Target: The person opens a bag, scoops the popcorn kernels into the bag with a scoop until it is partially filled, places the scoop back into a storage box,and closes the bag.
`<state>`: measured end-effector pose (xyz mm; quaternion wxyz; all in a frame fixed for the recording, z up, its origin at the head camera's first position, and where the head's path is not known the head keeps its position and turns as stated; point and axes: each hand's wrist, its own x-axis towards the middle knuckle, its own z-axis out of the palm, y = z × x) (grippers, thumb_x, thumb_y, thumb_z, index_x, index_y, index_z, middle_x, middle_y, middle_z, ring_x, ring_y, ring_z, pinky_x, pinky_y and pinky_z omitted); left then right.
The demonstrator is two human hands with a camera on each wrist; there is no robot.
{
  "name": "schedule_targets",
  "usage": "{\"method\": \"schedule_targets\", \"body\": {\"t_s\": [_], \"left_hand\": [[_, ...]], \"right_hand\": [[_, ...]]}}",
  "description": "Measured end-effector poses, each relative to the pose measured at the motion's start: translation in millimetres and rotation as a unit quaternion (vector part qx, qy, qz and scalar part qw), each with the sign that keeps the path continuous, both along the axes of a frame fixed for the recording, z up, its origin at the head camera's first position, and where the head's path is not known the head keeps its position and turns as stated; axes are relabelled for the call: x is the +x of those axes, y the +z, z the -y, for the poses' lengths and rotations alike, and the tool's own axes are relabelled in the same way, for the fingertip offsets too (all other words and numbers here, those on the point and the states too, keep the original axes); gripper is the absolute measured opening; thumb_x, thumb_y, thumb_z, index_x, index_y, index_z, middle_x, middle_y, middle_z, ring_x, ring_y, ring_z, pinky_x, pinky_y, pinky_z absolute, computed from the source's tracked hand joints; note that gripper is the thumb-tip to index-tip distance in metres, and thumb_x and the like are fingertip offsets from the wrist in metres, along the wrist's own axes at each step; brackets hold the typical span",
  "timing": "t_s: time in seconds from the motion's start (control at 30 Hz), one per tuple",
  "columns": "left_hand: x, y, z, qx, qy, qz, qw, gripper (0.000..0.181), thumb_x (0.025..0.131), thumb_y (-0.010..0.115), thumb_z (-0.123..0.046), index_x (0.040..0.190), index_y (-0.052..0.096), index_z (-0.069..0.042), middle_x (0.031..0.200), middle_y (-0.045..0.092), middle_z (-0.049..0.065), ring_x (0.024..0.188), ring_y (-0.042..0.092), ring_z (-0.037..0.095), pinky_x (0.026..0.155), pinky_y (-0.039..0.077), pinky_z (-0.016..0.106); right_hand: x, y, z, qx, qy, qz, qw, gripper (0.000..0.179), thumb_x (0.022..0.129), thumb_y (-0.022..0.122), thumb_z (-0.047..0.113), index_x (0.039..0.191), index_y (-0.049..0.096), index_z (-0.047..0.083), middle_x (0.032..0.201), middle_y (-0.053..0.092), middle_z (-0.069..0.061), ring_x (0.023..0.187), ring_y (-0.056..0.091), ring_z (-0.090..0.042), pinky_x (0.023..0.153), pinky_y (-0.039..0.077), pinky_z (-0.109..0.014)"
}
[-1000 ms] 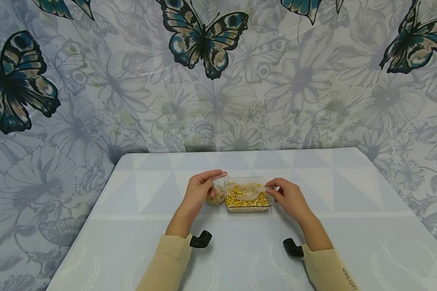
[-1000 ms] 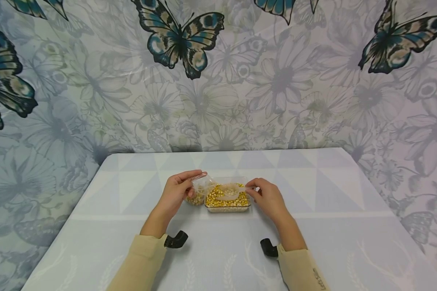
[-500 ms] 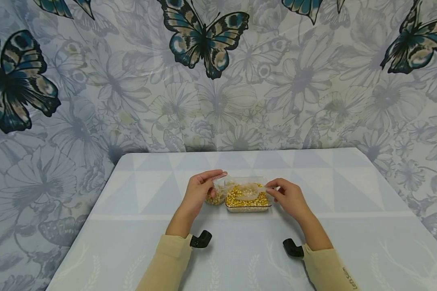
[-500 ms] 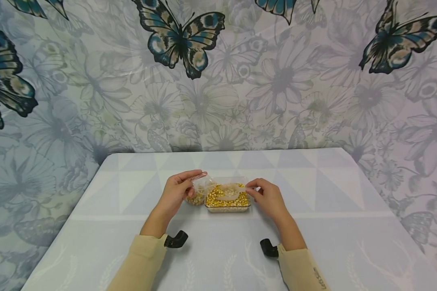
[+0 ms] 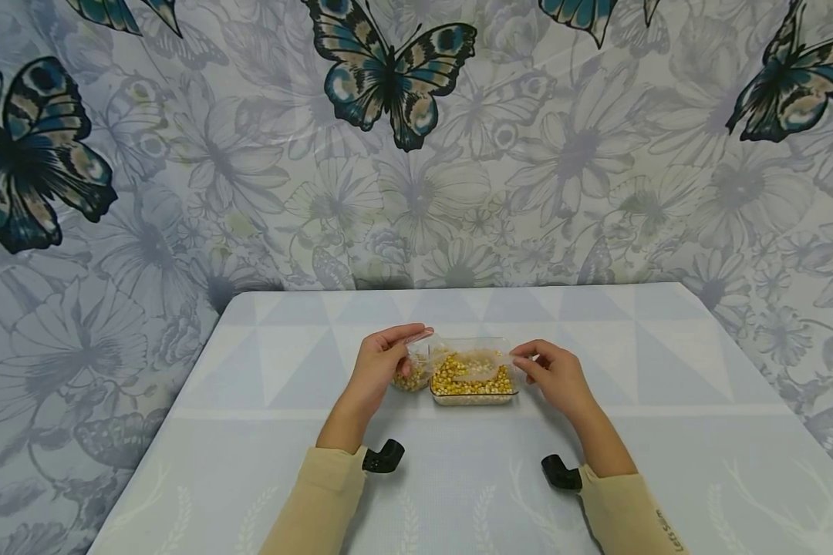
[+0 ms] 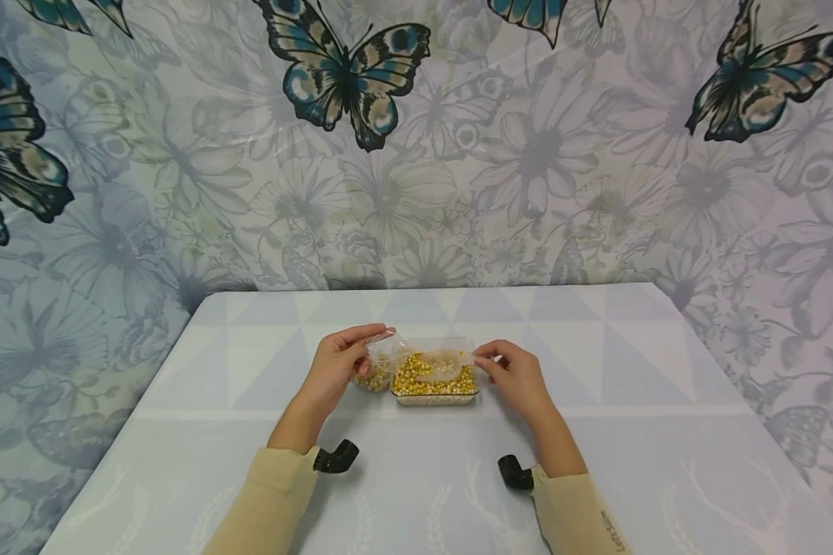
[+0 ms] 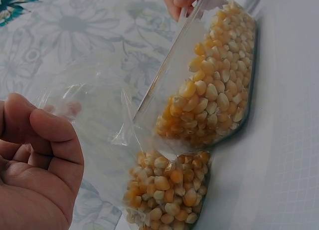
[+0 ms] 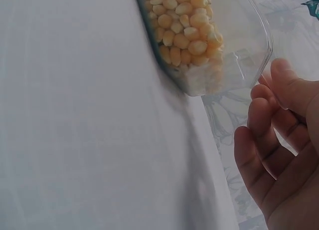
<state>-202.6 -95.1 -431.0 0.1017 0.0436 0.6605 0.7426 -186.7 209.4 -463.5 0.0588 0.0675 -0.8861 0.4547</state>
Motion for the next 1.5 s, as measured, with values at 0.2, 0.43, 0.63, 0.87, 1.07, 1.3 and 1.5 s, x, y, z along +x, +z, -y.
{"method": "schedule_targets", "body": {"t_s": [0.2,0.43,0.63,0.87,1.07,1.3,1.5], "left_hand": [[-0.1,0.2,-0.4,-0.001,0.001,0.001,1.0000,0.041,0.100,0.042,0.001,0.127,0.069,-0.014,0.131,0.069,0.004,0.052,0.042,0.009,0.055,0.038,0.027],[0.2,0.0,-0.3,0.000,0.003,0.001,1.0000,0.041,0.100,0.042,0.001,0.127,0.069,-0.014,0.131,0.069,0.005,0.052,0.042,0.010,0.055,0.037,0.027],[0.3,0.1,0.0,0.002,0.003,0.003,1.0000,0.040,0.100,0.043,0.000,0.127,0.069,-0.015,0.130,0.069,0.004,0.053,0.041,0.012,0.055,0.037,0.027],[0.1,0.4,-0.3,0.000,0.001,-0.003,1.0000,0.040,0.100,0.043,0.000,0.128,0.069,-0.013,0.131,0.069,0.006,0.053,0.041,0.010,0.055,0.037,0.027],[0.6,0.7,-0.2,0.003,0.001,-0.001,1.0000,0.040,0.100,0.043,0.000,0.127,0.069,-0.014,0.130,0.069,0.005,0.053,0.041,0.009,0.055,0.037,0.028],[1.0,1.1,0.0,-0.005,0.001,-0.003,1.0000,0.039,0.100,0.043,-0.001,0.133,0.065,-0.007,0.132,0.068,0.006,0.054,0.041,0.011,0.055,0.038,0.028],[0.8,1.2,-0.2,-0.004,0.002,-0.004,1.0000,0.041,0.100,0.042,0.001,0.130,0.067,-0.010,0.132,0.068,0.007,0.053,0.041,0.010,0.055,0.038,0.028]], "right_hand": [[-0.3,-0.2,-1.7,-0.021,0.001,0.012,0.9997,0.017,0.095,0.067,0.023,0.109,0.073,0.014,0.078,0.068,-0.015,0.067,0.064,-0.028,0.053,0.047,-0.027],[-1.6,-2.6,-4.2,-0.043,0.000,0.026,0.9987,0.020,0.096,0.067,0.025,0.110,0.073,0.012,0.081,0.068,-0.018,0.067,0.065,-0.027,0.056,0.049,-0.028],[-2.6,-5.3,-7.5,-0.061,-0.005,0.041,0.9973,0.024,0.096,0.067,0.027,0.112,0.072,0.011,0.082,0.067,-0.019,0.068,0.064,-0.021,0.058,0.050,-0.030],[-2.9,-5.6,-8.7,-0.077,-0.007,0.050,0.9957,0.025,0.096,0.067,0.027,0.113,0.072,0.010,0.084,0.067,-0.021,0.067,0.062,-0.015,0.056,0.048,-0.029],[-3.4,-6.5,-9.2,-0.082,-0.015,0.058,0.9948,0.026,0.095,0.068,0.028,0.113,0.072,0.009,0.084,0.067,-0.020,0.067,0.062,-0.014,0.059,0.050,-0.029],[-4.2,-6.6,-10.5,-0.089,-0.020,0.068,0.9935,0.028,0.096,0.067,0.028,0.115,0.071,0.009,0.088,0.068,-0.019,0.068,0.062,-0.013,0.058,0.049,-0.030],[-4.8,-5.8,-10.7,-0.102,-0.022,0.069,0.9921,0.027,0.097,0.066,0.026,0.116,0.071,0.008,0.094,0.069,-0.019,0.069,0.062,-0.011,0.061,0.052,-0.029]]}}
